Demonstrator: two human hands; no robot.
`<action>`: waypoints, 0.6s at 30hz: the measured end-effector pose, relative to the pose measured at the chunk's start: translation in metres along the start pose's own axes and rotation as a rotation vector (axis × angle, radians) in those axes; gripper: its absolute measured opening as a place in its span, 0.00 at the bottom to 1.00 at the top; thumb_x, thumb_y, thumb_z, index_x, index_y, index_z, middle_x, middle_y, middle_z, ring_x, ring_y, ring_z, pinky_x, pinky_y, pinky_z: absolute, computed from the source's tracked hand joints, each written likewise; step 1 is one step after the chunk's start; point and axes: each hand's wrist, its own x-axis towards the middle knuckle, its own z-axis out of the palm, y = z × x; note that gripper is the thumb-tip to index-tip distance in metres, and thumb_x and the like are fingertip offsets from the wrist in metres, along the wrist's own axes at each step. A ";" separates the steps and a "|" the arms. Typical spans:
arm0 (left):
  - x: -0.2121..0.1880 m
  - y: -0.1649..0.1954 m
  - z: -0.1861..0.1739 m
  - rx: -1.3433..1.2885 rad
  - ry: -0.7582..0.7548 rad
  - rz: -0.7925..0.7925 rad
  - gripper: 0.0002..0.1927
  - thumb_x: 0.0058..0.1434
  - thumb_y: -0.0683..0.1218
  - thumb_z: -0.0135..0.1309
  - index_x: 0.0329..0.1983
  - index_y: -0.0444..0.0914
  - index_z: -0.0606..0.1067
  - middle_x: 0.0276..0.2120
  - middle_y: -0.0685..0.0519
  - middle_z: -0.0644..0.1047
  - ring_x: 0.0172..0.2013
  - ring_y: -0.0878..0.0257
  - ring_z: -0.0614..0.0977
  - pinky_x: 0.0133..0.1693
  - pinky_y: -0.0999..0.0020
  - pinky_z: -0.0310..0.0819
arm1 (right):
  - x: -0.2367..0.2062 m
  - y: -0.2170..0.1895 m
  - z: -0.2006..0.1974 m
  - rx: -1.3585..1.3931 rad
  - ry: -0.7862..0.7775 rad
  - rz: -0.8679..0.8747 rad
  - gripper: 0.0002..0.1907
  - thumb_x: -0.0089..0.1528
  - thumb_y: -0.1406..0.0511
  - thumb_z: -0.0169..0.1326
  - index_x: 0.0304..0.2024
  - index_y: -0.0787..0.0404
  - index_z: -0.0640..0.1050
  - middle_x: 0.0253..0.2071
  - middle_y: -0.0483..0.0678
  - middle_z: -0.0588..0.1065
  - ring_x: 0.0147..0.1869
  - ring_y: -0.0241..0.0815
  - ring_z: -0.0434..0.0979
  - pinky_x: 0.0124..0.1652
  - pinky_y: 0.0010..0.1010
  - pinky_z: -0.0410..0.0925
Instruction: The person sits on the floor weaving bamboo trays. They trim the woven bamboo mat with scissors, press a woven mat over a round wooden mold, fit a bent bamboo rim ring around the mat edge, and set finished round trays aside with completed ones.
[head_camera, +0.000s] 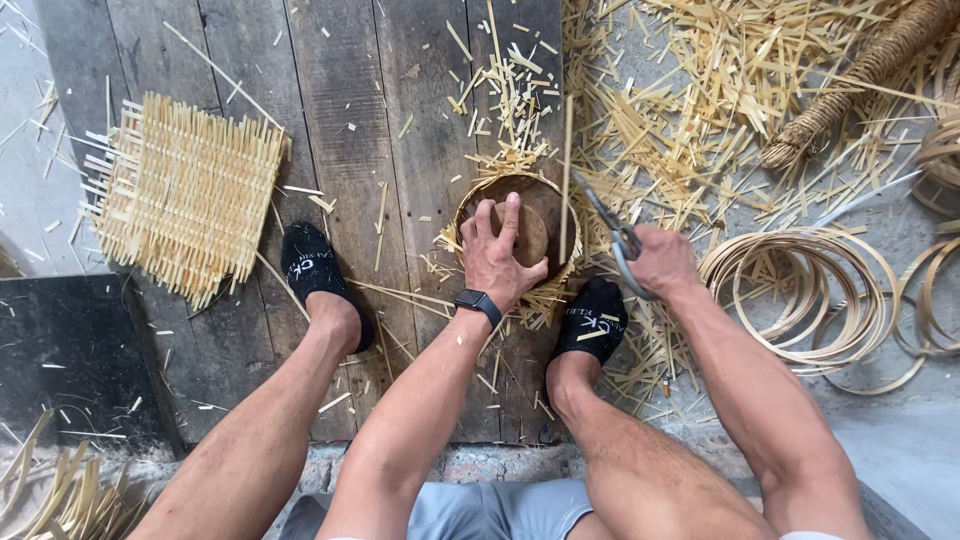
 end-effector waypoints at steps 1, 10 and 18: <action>0.001 -0.001 -0.001 -0.012 0.009 0.008 0.60 0.34 0.53 0.75 0.73 0.48 0.59 0.63 0.40 0.61 0.57 0.37 0.66 0.57 0.45 0.69 | -0.005 0.004 -0.005 0.030 0.003 0.020 0.28 0.69 0.44 0.47 0.42 0.62 0.76 0.36 0.57 0.78 0.40 0.50 0.79 0.48 0.41 0.73; 0.011 -0.008 -0.015 0.018 -0.125 0.054 0.59 0.34 0.53 0.74 0.72 0.46 0.61 0.61 0.41 0.62 0.55 0.38 0.66 0.55 0.45 0.70 | -0.017 -0.012 -0.005 -0.405 0.754 -0.438 0.30 0.51 0.46 0.61 0.32 0.68 0.73 0.31 0.56 0.70 0.36 0.51 0.72 0.37 0.41 0.69; 0.044 -0.025 -0.043 0.166 -0.119 0.096 0.66 0.31 0.67 0.78 0.69 0.44 0.55 0.57 0.40 0.65 0.58 0.42 0.67 0.60 0.41 0.63 | 0.013 0.017 0.004 -0.307 0.595 -0.455 0.12 0.63 0.60 0.57 0.34 0.61 0.74 0.31 0.51 0.71 0.33 0.46 0.73 0.31 0.39 0.67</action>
